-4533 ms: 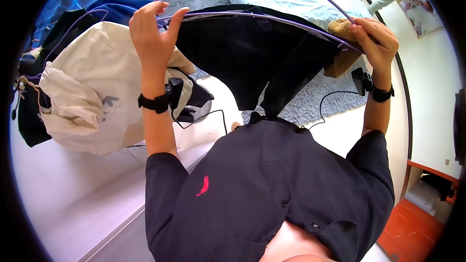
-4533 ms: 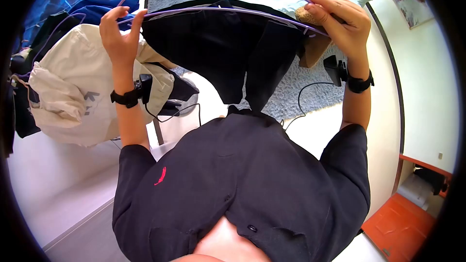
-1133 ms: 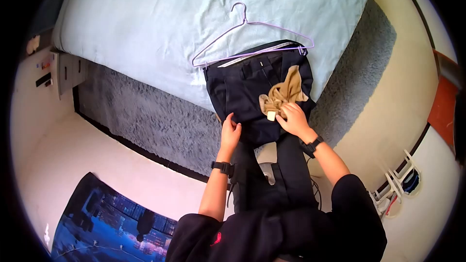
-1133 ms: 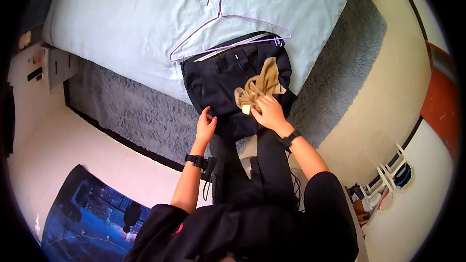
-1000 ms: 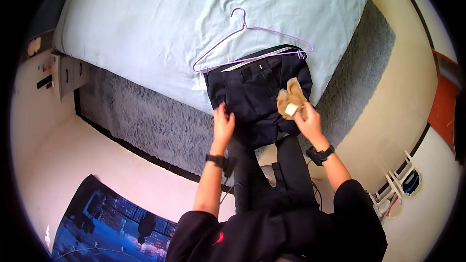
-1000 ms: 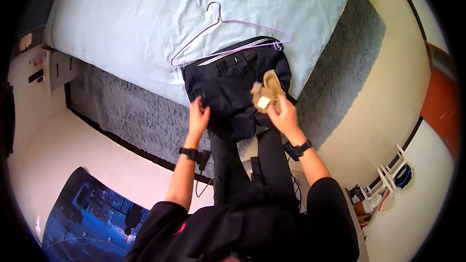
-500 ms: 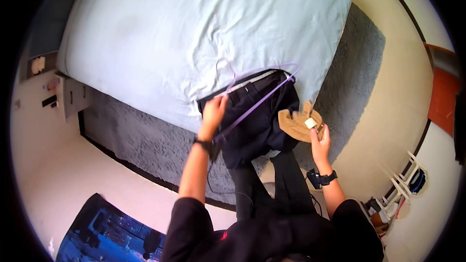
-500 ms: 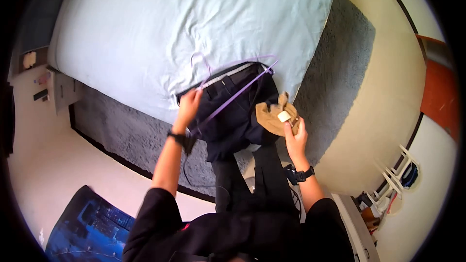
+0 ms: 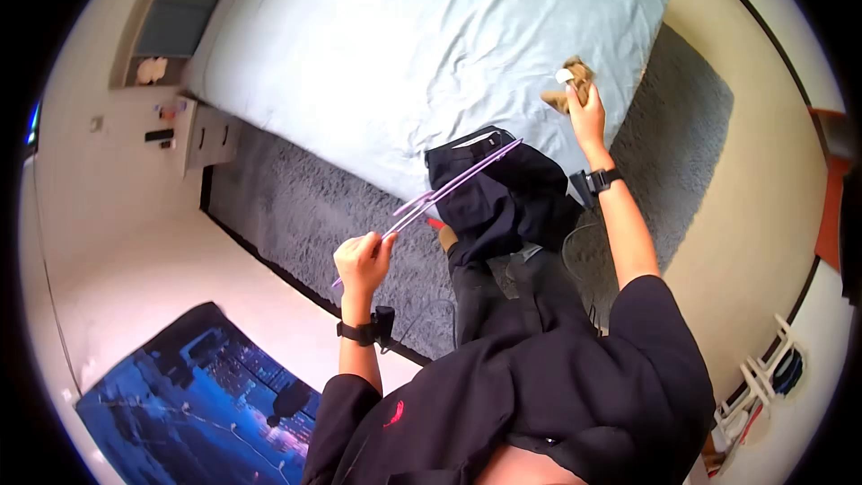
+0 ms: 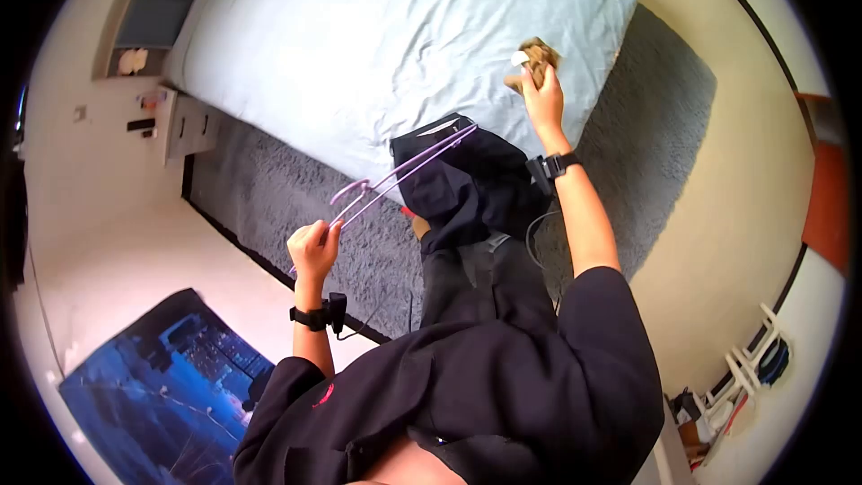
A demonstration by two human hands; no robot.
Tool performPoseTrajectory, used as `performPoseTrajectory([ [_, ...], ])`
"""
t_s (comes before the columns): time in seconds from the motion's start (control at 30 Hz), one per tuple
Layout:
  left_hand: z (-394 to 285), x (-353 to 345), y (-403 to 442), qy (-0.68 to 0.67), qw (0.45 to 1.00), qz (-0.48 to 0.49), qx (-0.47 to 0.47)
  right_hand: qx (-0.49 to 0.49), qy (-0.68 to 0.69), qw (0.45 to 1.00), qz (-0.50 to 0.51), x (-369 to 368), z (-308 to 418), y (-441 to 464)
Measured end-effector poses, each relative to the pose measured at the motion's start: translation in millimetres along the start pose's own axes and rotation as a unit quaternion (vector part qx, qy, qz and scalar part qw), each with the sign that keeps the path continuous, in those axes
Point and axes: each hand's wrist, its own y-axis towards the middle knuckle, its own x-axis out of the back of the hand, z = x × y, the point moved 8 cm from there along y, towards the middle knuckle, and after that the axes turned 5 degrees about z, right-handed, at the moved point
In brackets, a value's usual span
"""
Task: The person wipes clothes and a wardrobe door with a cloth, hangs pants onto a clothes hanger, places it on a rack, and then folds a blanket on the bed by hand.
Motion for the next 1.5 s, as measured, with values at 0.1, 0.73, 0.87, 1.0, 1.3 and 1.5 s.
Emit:
performPoseTrajectory([
  [0.1, -11, 13, -29, 0.015, 1.0, -0.015, -0.007, 0.051, -0.052, 0.962, 0.264, -65, 32, 15],
  [0.73, -51, 64, -3, -0.002, 0.939, -0.342, 0.02, -0.092, 0.262, 0.84, 0.467, 9, 181, -184],
  [0.87, -108, -72, -1, -0.258, 0.964, -0.045, -0.046, -0.119, 0.392, 0.843, 0.349, 32, 189, -191],
  [1.0, -152, -124, -2, -0.357, 0.922, 0.125, -0.085, -0.094, 0.428, 0.845, 0.306, 54, 184, -199],
  [1.3, -184, -142, 10, -0.409, 0.881, 0.223, -0.084, -0.076, 0.521, 0.781, 0.337, 77, 176, -226],
  [1.5, -190, -144, -12, -0.377, 0.881, 0.272, -0.084, -0.004, 0.409, 0.892, 0.192, 103, 152, -214],
])
